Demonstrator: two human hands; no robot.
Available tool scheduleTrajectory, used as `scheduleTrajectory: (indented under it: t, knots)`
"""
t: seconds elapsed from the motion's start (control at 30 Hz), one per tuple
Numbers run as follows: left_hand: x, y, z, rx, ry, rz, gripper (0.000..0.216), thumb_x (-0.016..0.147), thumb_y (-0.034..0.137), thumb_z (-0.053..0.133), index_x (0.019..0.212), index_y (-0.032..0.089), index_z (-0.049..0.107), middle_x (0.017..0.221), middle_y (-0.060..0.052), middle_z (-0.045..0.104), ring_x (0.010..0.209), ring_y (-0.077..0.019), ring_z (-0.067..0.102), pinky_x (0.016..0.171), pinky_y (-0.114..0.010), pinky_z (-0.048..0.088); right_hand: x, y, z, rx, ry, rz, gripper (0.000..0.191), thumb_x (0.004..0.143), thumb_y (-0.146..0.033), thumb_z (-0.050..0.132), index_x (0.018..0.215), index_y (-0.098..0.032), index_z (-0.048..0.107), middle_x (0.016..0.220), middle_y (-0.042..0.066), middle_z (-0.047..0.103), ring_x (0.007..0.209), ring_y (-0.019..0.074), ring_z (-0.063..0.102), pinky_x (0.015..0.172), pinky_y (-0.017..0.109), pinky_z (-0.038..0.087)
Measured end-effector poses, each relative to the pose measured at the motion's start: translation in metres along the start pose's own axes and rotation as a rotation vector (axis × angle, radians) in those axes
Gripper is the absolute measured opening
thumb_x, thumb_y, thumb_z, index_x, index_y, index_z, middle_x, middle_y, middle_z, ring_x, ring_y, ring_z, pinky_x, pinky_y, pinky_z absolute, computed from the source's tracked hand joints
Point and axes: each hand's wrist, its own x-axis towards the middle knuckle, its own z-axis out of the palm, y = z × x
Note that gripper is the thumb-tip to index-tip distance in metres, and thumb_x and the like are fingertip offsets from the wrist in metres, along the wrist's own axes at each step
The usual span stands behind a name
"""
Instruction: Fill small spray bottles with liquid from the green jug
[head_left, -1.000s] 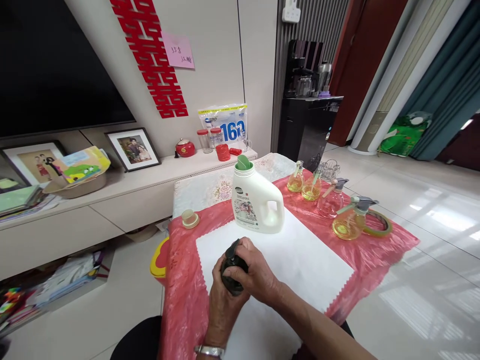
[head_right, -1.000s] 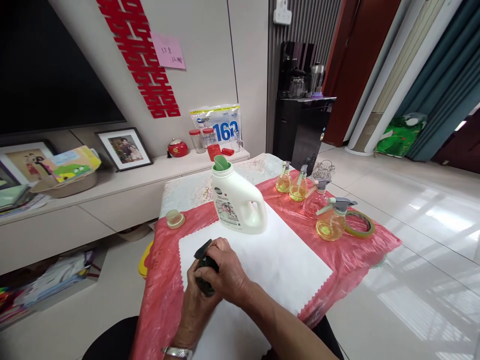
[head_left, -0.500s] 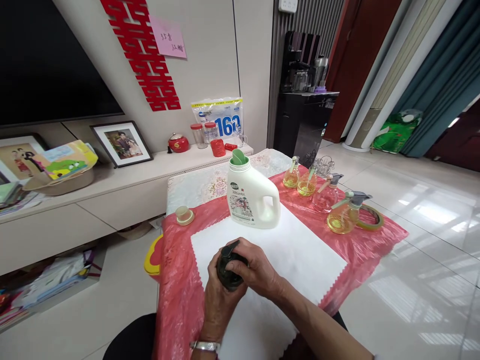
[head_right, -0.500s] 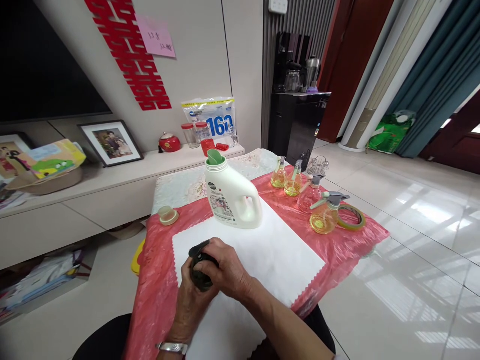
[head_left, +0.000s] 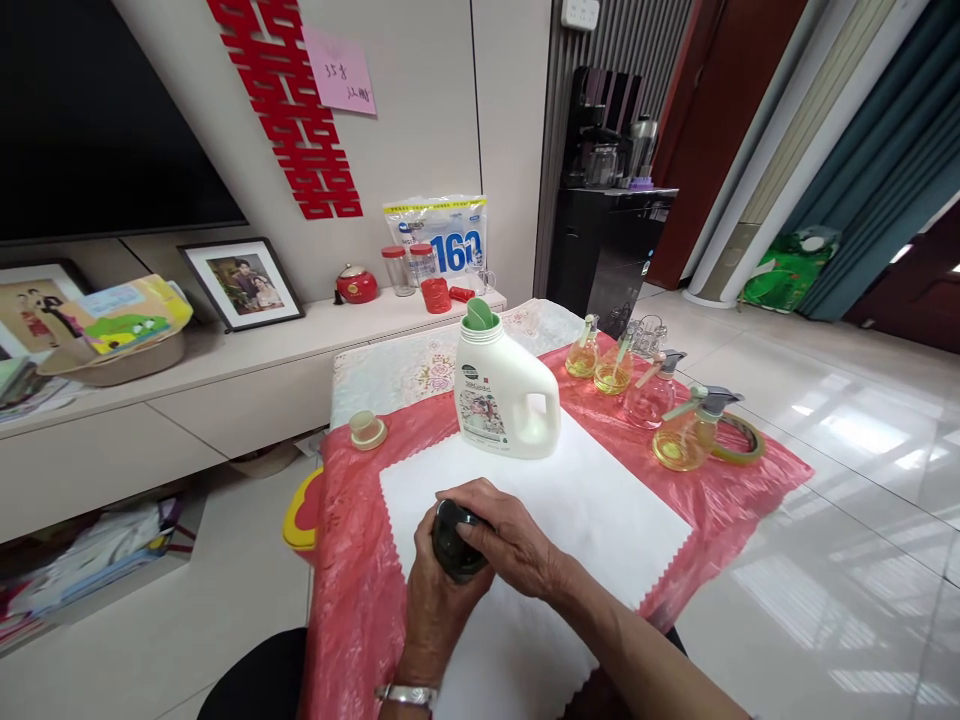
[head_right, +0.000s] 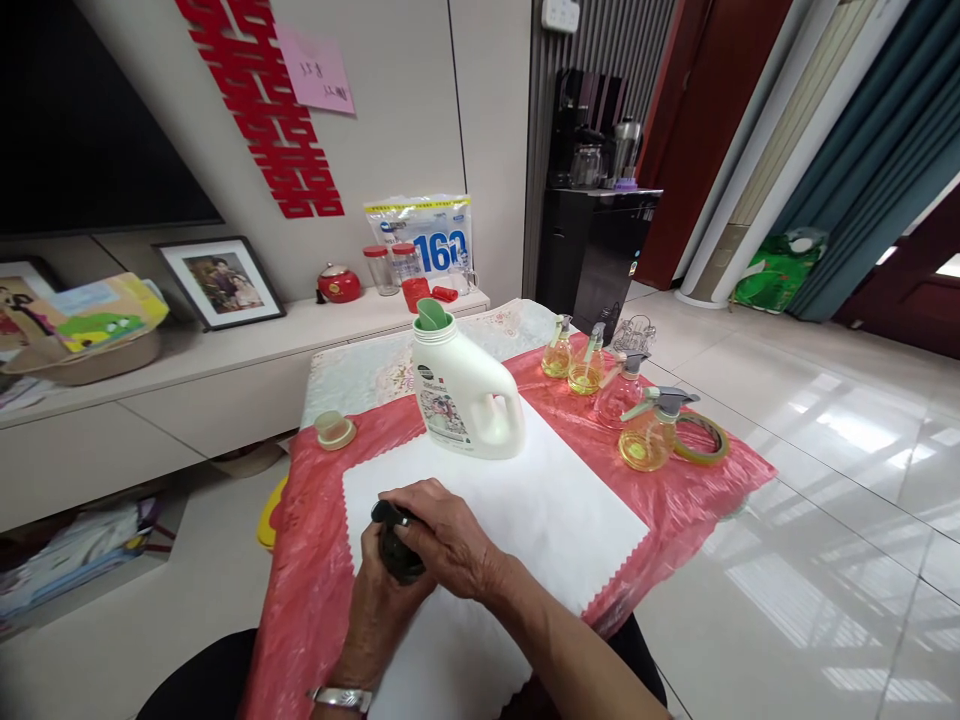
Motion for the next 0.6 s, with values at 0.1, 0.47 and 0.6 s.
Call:
scheduleTrajectory:
  t: [0.1,0.47,0.6]
  knots:
    - [-0.001,0.001,0.002,-0.001,0.021,0.005,0.086,0.064,0.058,0.074,0.134,0.015,0.046,0.103,-0.014,0.074,0.075,-0.0302,0.075,0.056,-0.039,0.059,0.001,-0.001,-0.002,-0.003,0.003,0.018,0.032,0.1,-0.034,0.046,0.125,-0.02,0.061,0.116,0.005,0.065,0.108,0.0163,0.056,0.099,0.033,0.044]
    - [0.002,-0.003,-0.001,0.009,-0.035,0.061,0.083,0.067,0.048,0.074,0.138,0.017,0.043,0.118,-0.018,0.07,0.094,-0.0337,0.074,0.064,-0.04,0.061,0.003,0.012,0.013,-0.134,0.164,0.103,0.02,0.08,-0.024,0.072,0.095,-0.017,0.059,0.095,0.004,0.055,0.092,0.0169,0.05,0.083,0.031,0.042]
    - [0.004,-0.003,-0.004,0.007,-0.044,0.07,0.084,0.065,0.046,0.076,0.137,0.017,0.044,0.115,-0.017,0.072,0.093,-0.0332,0.074,0.064,-0.04,0.061,0.002,0.006,0.009,-0.13,0.084,0.078,0.015,0.082,-0.02,0.068,0.092,-0.015,0.058,0.104,0.007,0.054,0.102,0.0186,0.048,0.089,0.032,0.043]
